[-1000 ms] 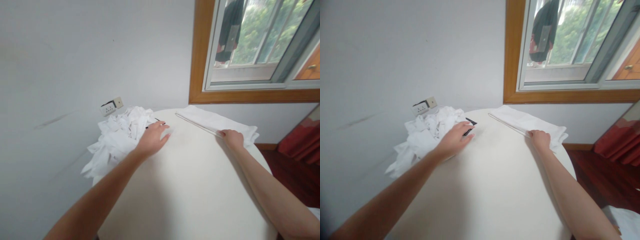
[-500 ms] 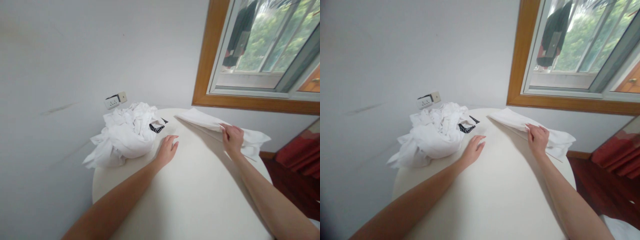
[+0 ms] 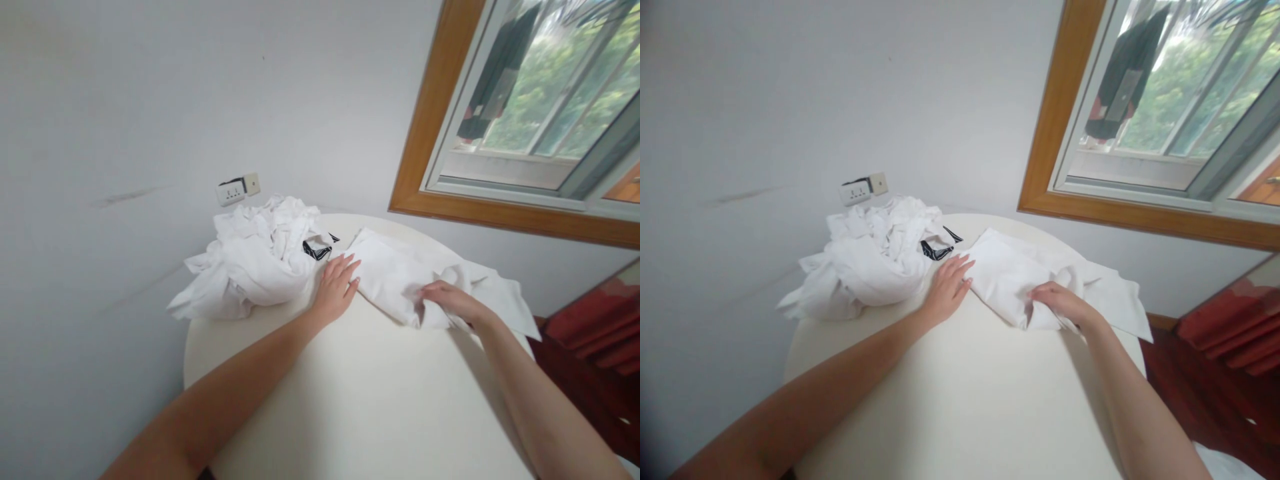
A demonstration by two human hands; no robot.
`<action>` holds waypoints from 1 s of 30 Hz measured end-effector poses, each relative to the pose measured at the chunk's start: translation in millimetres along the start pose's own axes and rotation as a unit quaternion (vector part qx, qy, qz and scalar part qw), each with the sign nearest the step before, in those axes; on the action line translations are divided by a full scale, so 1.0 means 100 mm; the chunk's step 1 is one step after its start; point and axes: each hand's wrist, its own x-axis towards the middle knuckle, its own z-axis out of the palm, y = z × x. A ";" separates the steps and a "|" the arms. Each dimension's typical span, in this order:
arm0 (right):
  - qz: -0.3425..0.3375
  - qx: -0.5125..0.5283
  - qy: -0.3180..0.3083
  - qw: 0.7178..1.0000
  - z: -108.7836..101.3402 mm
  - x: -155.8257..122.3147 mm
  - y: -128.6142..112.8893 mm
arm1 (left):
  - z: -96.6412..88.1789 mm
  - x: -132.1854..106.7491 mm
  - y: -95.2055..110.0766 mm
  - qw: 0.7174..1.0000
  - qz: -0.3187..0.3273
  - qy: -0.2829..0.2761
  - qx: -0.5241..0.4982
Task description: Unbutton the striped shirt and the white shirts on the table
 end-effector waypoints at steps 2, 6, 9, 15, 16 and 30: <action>0.002 -0.044 -0.061 0.997 0.07 0.02 -0.04 | 0.03 -0.02 0.00 0.997 0.029 -0.066 0.020; -0.046 -0.067 -0.043 0.996 0.16 0.06 -0.05 | 0.12 -0.05 -0.05 0.984 0.052 -0.169 0.038; -0.050 -0.135 0.043 0.989 0.15 0.09 -0.02 | 0.15 -0.03 -0.09 0.982 0.039 -0.178 0.042; -0.002 -0.401 0.299 0.866 0.15 0.15 0.07 | 0.14 0.02 -0.09 0.987 0.035 -0.153 0.041; 0.022 -0.420 0.311 0.852 0.16 0.16 0.09 | 0.14 0.01 -0.07 0.987 0.031 -0.152 0.043; -0.010 -0.386 0.373 0.844 0.11 0.32 0.22 | 0.00 0.02 0.05 0.997 0.035 -0.058 0.048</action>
